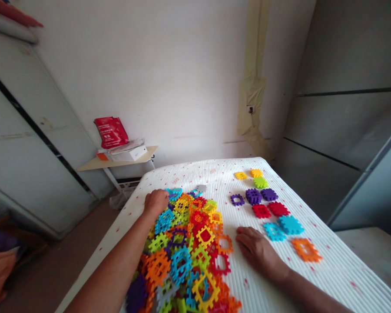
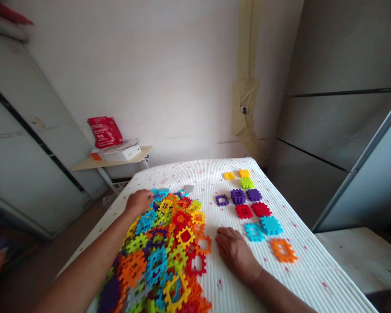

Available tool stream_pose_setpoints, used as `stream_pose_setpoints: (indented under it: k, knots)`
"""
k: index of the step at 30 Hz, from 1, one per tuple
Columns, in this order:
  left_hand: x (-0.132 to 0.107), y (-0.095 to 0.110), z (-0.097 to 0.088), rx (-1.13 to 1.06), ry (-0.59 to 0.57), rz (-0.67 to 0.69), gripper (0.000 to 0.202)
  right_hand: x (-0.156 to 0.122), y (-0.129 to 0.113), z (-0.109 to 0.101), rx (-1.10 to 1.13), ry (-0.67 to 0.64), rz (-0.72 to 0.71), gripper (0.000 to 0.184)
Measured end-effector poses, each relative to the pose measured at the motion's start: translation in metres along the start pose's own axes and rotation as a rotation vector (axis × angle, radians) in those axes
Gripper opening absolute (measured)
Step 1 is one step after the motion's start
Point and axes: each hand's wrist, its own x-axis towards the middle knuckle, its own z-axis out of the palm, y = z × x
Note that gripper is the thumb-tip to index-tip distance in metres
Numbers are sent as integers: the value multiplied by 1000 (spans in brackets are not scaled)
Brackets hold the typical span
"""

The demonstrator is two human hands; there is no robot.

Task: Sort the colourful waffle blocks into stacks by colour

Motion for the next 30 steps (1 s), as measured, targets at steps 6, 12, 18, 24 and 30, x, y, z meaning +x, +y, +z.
stream_pose_setpoints:
  k: [6, 12, 18, 24, 30]
  knots:
    - [-17, 28, -3, -494, -33, 19, 33, 0, 4, -1, 195, 53, 107, 25]
    - [-65, 86, 35, -916, -190, 42, 45, 25, -11, 15, 752, 175, 350, 37]
    - [-100, 121, 66, -1029, -322, 66, 28, 35, -13, 24, 1097, 304, 450, 39]
    - [-106, 123, 70, -834, -272, 225, 27, 33, -10, 15, 1178, 349, 541, 36]
    - [-110, 121, 63, -360, -9, 692, 50, 31, -12, 9, 1213, 363, 577, 36]
